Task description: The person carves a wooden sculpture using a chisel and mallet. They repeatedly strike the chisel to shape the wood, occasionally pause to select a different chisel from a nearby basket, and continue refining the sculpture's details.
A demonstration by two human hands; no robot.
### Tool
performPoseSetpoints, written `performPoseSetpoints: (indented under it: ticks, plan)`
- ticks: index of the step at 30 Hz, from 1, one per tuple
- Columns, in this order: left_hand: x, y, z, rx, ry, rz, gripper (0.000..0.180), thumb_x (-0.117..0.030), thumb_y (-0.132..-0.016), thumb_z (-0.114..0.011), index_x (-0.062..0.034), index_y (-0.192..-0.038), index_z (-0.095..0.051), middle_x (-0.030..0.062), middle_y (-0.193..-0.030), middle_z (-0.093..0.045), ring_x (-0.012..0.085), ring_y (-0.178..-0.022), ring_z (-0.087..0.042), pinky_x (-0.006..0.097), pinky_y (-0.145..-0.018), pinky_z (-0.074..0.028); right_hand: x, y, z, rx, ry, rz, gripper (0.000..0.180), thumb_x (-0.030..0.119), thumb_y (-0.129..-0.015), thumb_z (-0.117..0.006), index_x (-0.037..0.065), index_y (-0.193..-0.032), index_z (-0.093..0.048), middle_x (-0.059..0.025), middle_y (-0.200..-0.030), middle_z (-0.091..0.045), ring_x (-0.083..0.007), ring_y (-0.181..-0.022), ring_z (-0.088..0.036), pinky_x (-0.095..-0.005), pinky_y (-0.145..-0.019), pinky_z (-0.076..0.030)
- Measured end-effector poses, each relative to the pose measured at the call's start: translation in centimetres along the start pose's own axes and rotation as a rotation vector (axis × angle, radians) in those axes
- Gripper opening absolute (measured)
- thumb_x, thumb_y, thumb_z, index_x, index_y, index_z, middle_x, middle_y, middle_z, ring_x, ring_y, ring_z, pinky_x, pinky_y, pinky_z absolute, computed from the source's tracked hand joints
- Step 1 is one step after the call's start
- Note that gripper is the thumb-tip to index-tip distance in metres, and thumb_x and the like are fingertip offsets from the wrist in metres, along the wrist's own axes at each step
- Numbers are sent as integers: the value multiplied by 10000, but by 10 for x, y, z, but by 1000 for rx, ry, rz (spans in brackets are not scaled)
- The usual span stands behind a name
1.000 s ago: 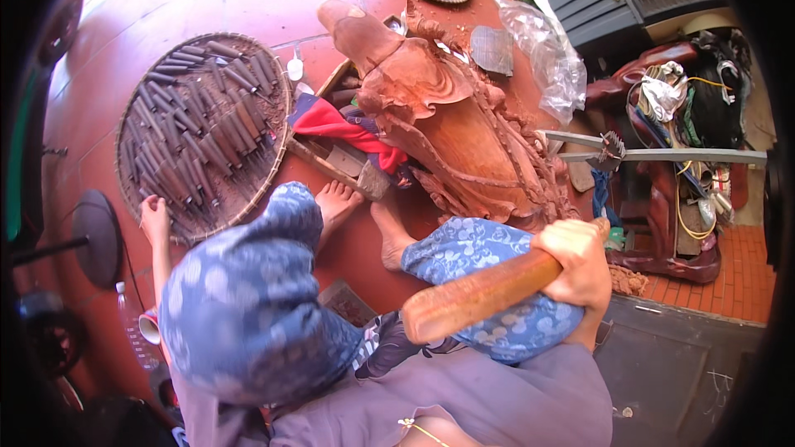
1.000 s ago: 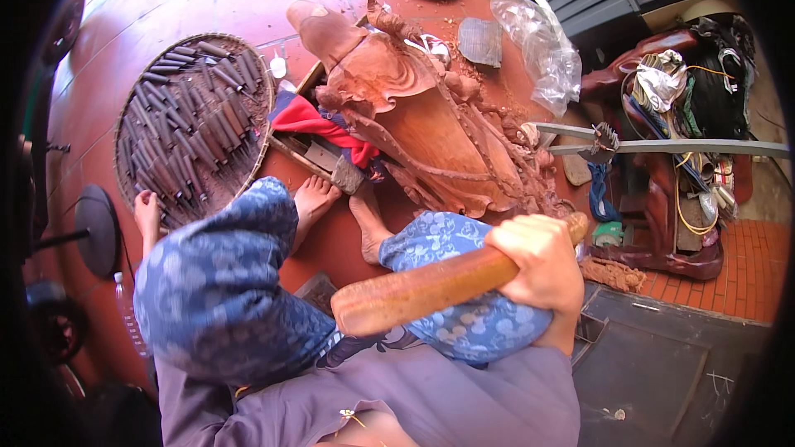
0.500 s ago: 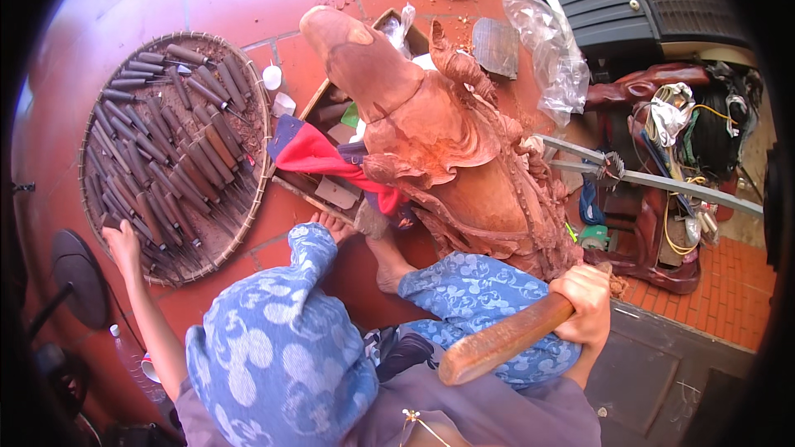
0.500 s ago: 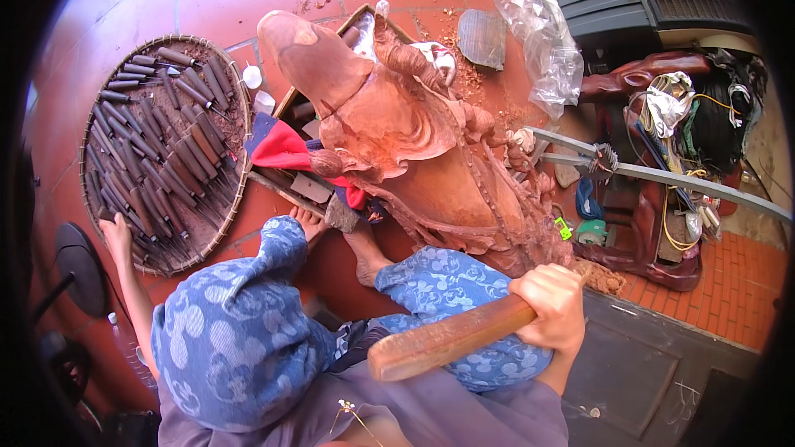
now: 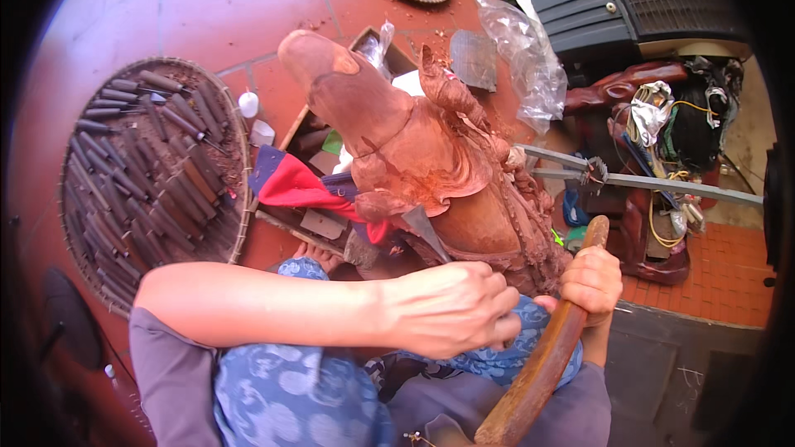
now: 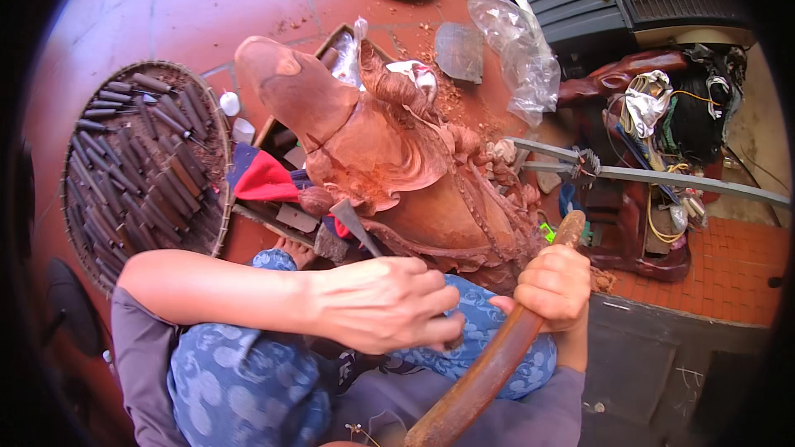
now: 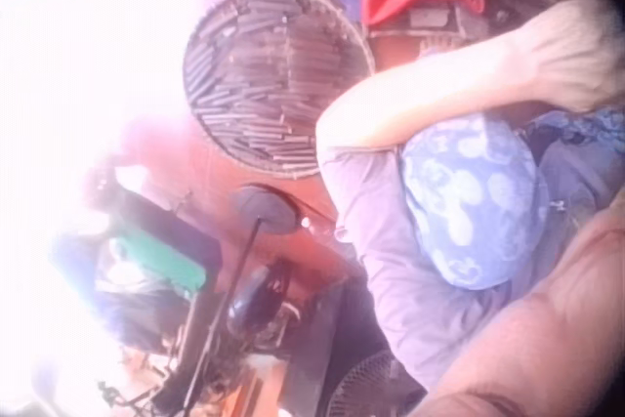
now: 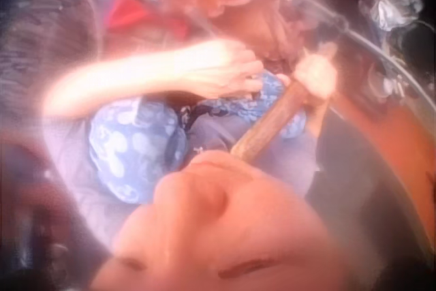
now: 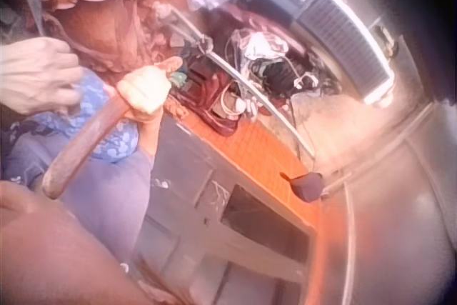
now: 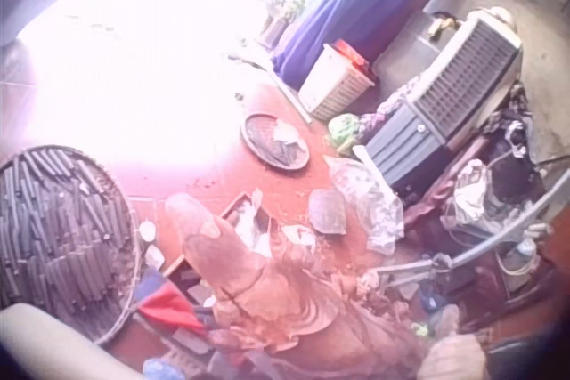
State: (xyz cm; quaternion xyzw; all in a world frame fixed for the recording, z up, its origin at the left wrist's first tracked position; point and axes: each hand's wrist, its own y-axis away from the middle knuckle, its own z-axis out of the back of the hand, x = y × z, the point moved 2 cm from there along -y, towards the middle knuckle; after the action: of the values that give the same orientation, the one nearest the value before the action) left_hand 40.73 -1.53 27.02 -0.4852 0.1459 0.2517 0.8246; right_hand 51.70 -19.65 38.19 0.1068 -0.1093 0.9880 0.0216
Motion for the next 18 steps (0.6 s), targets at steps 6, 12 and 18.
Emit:
performPoseSetpoints:
  ticks: [6, 12, 18]
  plan:
    - [24, 3, -12, -271, 32, 225, 485, -496, -861, -654, -71, -650, -554, 67, -675, -516, 230, -616, -551, 347, -581, -440, -1, 3, -12, 67, 48, -117, 358, 260, -626, -894, 79, -671, -589, -9, -589, -541, -191, -526, -565, -314, -491, -429]
    - [23, 19, -13, -406, -18, 221, 402, -416, -818, -690, -102, -620, -536, 27, -645, -468, 185, -569, -525, 322, -527, -408, -5, -1, -20, 90, 65, -96, 358, 255, -630, -896, 77, -679, -589, -13, -581, -532, -191, -516, -556, -310, -492, -423]
    - [29, 15, -11, -522, 23, 191, 370, -386, -776, -717, -111, -621, -524, 25, -643, -457, 192, -548, -516, 324, -494, -397, -5, 3, -17, 63, 73, -92, 363, 256, -632, -898, 79, -675, -585, -16, -580, -534, -187, -514, -562, -309, -491, -424]
